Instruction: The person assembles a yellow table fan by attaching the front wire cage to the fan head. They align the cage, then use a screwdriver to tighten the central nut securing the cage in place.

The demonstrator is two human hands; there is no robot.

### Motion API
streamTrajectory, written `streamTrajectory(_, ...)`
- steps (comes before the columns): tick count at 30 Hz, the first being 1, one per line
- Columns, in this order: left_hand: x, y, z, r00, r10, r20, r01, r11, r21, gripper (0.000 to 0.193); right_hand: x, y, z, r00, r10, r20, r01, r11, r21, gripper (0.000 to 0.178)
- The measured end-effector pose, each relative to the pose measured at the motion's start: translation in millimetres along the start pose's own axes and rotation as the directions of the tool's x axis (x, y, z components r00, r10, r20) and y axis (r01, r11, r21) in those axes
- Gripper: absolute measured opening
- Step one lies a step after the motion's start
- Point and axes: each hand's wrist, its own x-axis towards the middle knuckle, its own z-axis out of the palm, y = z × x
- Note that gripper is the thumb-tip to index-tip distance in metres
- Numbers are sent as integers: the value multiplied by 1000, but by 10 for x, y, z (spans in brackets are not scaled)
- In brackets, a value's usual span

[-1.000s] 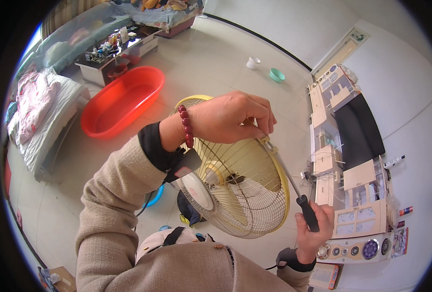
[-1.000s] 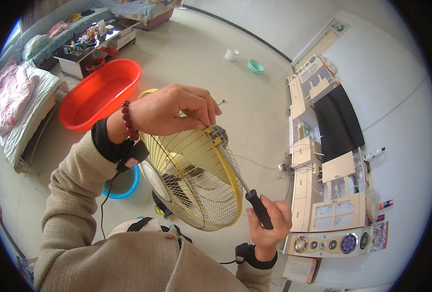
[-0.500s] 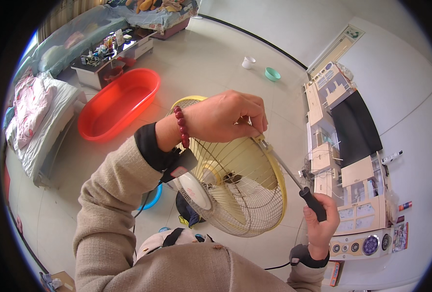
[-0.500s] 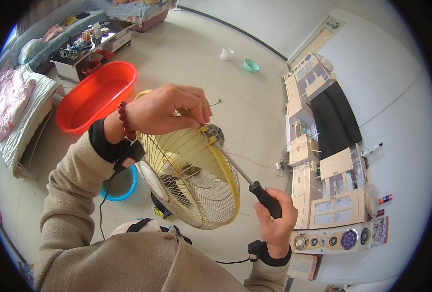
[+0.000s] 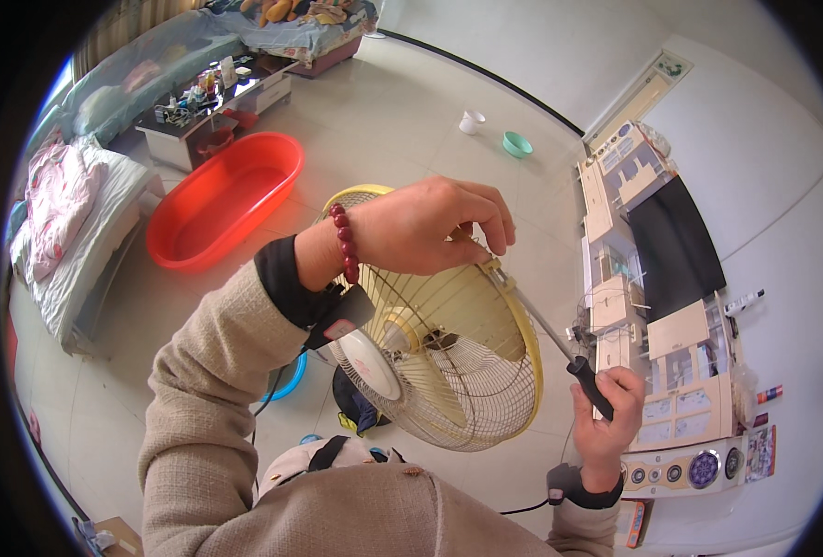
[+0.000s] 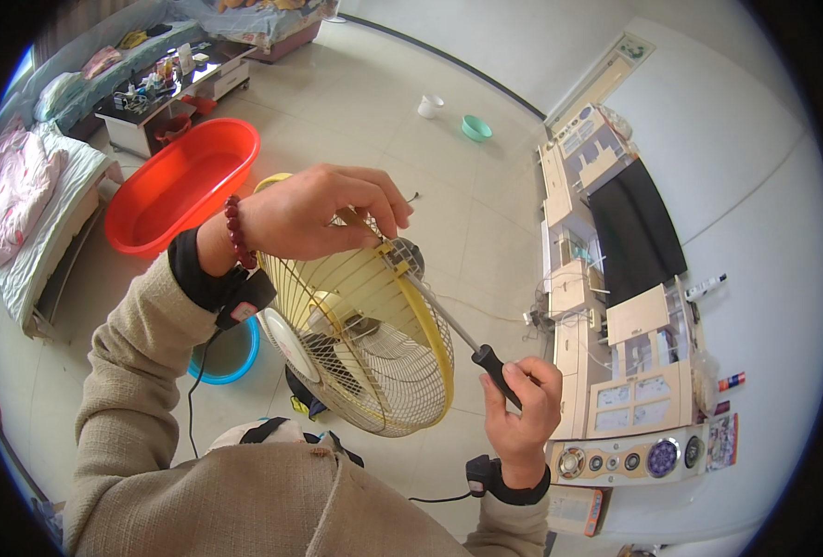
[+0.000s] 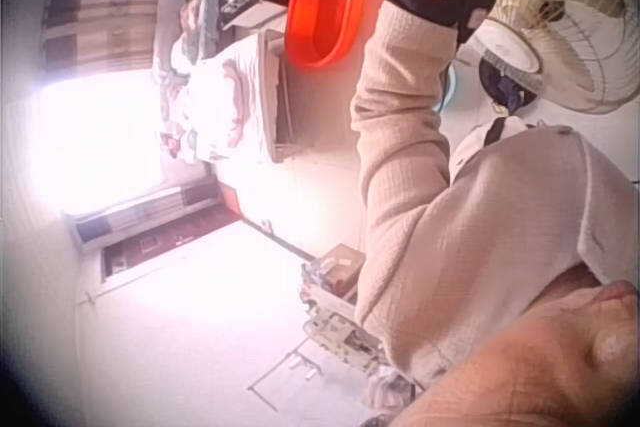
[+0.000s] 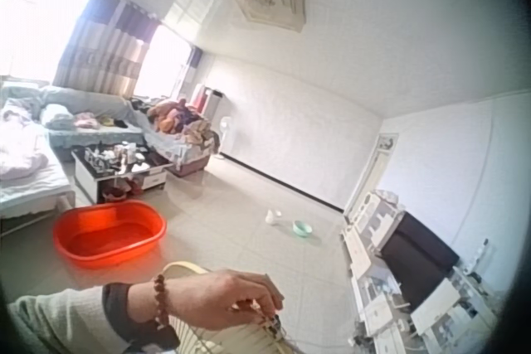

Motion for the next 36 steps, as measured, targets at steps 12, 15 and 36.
streamTrajectory(12,-22,-48,4,995,99,-26,-94,986,138,11,-72,-64,90,999,37,-29,-37,999,1,48)
streamTrajectory(15,-24,-56,4,995,95,-25,-91,988,127,9,-88,-63,98,999,39,-34,-38,999,3,46)
streamTrajectory(36,-20,108,53,978,-175,-116,188,976,107,16,-120,-15,155,995,61,-75,-59,998,25,45)
